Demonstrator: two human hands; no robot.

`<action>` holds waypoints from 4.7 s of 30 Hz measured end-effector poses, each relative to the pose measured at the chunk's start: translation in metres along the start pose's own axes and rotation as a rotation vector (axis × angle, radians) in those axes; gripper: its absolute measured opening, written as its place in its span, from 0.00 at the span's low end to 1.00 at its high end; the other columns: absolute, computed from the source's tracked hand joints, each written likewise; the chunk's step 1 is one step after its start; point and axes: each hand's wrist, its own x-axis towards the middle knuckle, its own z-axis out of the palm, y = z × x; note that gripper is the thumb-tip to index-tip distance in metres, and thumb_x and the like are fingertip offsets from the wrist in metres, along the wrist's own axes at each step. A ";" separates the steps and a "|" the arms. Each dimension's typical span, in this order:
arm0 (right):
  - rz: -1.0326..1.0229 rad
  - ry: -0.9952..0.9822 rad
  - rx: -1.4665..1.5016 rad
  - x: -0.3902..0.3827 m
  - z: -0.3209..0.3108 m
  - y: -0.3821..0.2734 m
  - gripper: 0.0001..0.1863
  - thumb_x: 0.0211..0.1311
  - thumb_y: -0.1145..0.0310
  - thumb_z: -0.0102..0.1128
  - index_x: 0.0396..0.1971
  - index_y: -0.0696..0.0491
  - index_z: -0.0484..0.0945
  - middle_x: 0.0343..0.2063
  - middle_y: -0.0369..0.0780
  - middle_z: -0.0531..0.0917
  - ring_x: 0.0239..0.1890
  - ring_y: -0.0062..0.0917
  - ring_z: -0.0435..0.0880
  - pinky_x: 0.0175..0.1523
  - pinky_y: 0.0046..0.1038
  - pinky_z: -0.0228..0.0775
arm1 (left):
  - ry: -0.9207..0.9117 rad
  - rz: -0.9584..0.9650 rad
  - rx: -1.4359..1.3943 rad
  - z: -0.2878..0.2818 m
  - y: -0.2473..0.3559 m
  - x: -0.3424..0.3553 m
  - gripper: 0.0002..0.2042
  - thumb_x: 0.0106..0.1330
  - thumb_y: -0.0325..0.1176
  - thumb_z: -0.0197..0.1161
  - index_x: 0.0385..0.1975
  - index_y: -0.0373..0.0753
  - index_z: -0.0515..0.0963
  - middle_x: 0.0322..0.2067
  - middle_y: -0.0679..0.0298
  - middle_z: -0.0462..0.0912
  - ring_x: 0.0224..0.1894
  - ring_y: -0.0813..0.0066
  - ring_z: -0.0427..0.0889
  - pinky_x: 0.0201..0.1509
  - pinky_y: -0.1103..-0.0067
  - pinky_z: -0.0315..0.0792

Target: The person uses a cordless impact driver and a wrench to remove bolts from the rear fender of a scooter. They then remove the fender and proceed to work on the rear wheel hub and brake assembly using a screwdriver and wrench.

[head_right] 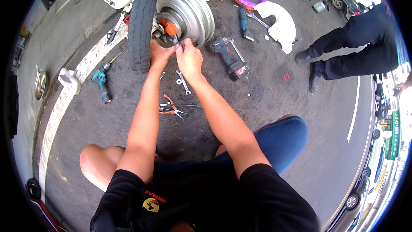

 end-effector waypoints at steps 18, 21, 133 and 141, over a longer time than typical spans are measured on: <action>-0.277 0.092 -0.190 0.003 -0.002 -0.002 0.12 0.58 0.69 0.59 0.39 0.57 0.72 0.34 0.46 0.79 0.34 0.39 0.81 0.42 0.37 0.72 | -0.103 -0.065 -0.190 0.002 -0.011 -0.001 0.45 0.34 0.44 0.78 0.54 0.25 0.65 0.51 0.45 0.74 0.56 0.56 0.73 0.60 0.71 0.64; -0.355 0.095 0.004 0.004 -0.001 -0.002 0.11 0.56 0.71 0.60 0.38 0.57 0.72 0.33 0.45 0.78 0.33 0.34 0.80 0.41 0.35 0.72 | -0.052 -0.057 -0.144 0.006 -0.020 0.000 0.45 0.36 0.41 0.77 0.56 0.26 0.62 0.53 0.47 0.72 0.58 0.56 0.70 0.63 0.71 0.61; 0.269 -0.299 0.743 0.019 0.032 0.061 0.11 0.64 0.69 0.51 0.43 0.58 0.77 0.29 0.36 0.81 0.25 0.15 0.74 0.29 0.19 0.67 | -0.175 -0.697 -0.780 0.010 -0.054 -0.051 0.14 0.72 0.40 0.48 0.48 0.36 0.69 0.41 0.58 0.78 0.42 0.67 0.79 0.48 0.69 0.75; 0.407 -0.375 0.957 0.020 0.025 0.057 0.09 0.66 0.67 0.50 0.39 0.55 0.76 0.26 0.34 0.80 0.19 0.14 0.69 0.25 0.19 0.63 | -0.208 -0.659 -1.050 0.022 -0.058 -0.008 0.11 0.71 0.39 0.51 0.39 0.38 0.73 0.33 0.62 0.78 0.33 0.72 0.78 0.39 0.74 0.74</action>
